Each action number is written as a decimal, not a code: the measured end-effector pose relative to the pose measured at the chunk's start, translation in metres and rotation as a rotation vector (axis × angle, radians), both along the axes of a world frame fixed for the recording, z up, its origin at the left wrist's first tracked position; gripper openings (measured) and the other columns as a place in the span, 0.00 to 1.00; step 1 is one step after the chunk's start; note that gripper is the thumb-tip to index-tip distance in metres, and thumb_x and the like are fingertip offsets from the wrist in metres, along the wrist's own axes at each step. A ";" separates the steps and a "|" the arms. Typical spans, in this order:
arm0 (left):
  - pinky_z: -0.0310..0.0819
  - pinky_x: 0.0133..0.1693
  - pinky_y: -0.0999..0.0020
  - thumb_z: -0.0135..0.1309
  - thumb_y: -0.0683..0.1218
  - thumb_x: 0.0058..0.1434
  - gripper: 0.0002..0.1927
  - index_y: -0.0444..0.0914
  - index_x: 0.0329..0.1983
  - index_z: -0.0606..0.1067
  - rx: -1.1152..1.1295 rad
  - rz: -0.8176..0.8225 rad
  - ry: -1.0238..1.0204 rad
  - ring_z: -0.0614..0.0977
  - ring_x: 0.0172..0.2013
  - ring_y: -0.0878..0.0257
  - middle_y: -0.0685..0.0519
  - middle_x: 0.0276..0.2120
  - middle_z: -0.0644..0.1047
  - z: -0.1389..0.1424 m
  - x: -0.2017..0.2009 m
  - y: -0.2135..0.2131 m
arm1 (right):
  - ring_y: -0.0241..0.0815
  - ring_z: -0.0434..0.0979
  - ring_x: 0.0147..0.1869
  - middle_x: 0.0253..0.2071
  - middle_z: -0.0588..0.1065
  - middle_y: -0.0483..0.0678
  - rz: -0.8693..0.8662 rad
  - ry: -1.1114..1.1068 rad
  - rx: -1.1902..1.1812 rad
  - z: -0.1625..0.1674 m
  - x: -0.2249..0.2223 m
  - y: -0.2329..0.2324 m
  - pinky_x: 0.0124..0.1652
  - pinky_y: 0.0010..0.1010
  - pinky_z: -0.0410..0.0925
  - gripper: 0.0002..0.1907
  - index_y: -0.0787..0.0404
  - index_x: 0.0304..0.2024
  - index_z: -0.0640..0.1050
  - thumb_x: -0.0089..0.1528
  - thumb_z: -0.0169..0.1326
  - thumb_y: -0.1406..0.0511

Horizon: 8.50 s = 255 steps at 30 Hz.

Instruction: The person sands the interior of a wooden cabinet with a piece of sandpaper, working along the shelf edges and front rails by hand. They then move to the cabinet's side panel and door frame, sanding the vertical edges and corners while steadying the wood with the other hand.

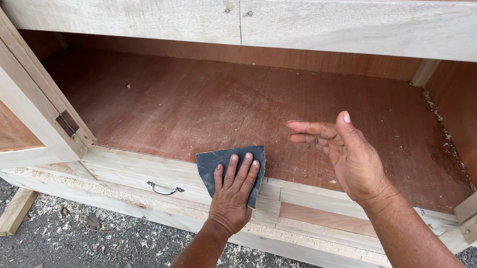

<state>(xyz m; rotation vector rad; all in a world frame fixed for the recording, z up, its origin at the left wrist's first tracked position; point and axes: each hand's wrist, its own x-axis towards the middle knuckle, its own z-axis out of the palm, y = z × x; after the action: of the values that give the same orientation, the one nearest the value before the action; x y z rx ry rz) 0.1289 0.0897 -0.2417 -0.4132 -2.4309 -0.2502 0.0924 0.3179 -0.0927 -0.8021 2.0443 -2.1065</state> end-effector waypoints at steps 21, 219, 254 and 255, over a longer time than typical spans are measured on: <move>0.21 0.70 0.35 0.35 0.53 0.73 0.37 0.43 0.80 0.36 0.881 0.503 0.026 0.26 0.75 0.43 0.43 0.79 0.31 0.025 -0.014 0.079 | 0.49 0.78 0.62 0.55 0.81 0.54 -0.015 -0.022 0.115 -0.001 0.011 -0.021 0.74 0.53 0.46 0.42 0.62 0.52 0.80 0.70 0.18 0.44; 0.27 0.77 0.63 0.42 0.45 0.67 0.41 0.49 0.82 0.43 -0.830 -0.553 -0.101 0.40 0.77 0.69 0.61 0.80 0.41 -0.024 -0.016 0.235 | 0.51 0.75 0.65 0.57 0.79 0.55 -0.111 -0.078 -0.158 -0.095 0.047 0.185 0.70 0.52 0.61 0.48 0.62 0.56 0.79 0.69 0.15 0.40; 0.27 0.72 0.62 0.42 0.46 0.63 0.39 0.52 0.77 0.46 -1.150 -0.347 -0.220 0.37 0.74 0.69 0.65 0.77 0.39 -0.008 -0.004 0.052 | 0.54 0.77 0.63 0.56 0.79 0.59 -0.184 0.027 -0.081 -0.103 0.030 0.156 0.75 0.53 0.52 0.46 0.65 0.55 0.79 0.73 0.16 0.42; 0.26 0.72 0.62 0.42 0.47 0.64 0.38 0.51 0.77 0.46 -1.130 -0.338 -0.268 0.37 0.75 0.69 0.65 0.77 0.38 -0.008 -0.003 0.045 | 0.54 0.77 0.63 0.56 0.79 0.59 -0.197 0.017 -0.064 -0.103 0.030 0.156 0.75 0.52 0.51 0.46 0.65 0.55 0.79 0.73 0.16 0.42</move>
<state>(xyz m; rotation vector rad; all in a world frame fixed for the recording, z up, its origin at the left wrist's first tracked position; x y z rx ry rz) 0.1263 0.1348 -0.2496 -1.3317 -2.5230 1.0421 0.1223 0.4743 -0.1960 -0.6517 2.1557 -2.2845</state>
